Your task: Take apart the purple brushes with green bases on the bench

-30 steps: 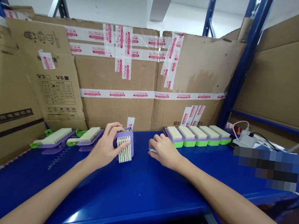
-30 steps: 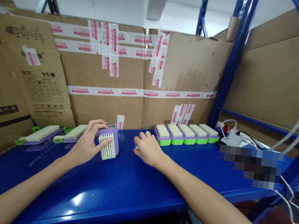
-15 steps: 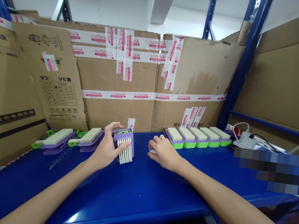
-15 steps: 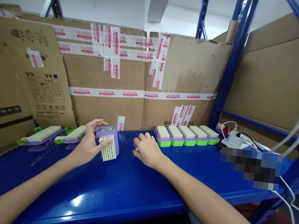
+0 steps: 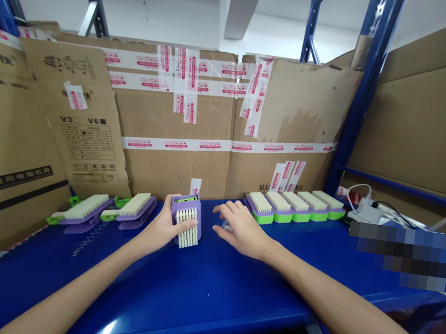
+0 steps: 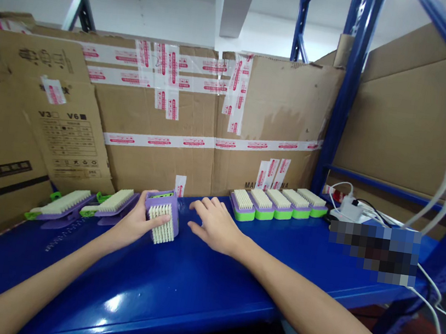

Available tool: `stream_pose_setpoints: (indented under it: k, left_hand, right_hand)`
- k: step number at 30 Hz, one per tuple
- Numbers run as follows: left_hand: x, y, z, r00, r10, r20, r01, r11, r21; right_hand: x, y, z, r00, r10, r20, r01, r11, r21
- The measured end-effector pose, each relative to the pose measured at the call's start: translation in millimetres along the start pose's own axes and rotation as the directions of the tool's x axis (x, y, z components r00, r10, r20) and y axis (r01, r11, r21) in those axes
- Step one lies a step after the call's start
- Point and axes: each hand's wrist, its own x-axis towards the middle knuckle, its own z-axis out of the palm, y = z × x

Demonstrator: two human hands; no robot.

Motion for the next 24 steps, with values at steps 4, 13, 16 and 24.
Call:
stream_pose_setpoints:
  k: [4,13,16,24]
  left_hand:
    - [-2,-7,4.4,0.997,0.023,0.077,-0.027,0.998,0.048]
    - [-4,-17,5.6,0.978,0.004,0.21,-0.042,0.983,0.176]
    - [-4,-18,4.2,0.969,0.015,0.246,-0.065,0.978,0.196]
    - [-7,-28,3.9,0.973,0.086,0.217,-0.164,0.911,0.378]
  right_hand:
    - [-1,-3,-3,0.999,-0.029,-0.02,0.03,0.998,0.055]
    - [-1,-2,-2,0.996,-0.061,-0.072,0.07,0.989,0.128]
    - [-2,-2,-3,0.994,-0.065,-0.091,0.078,0.985,0.152]
    - [-2,1,-1,0.988,-0.143,-0.057,0.15,0.976,0.156]
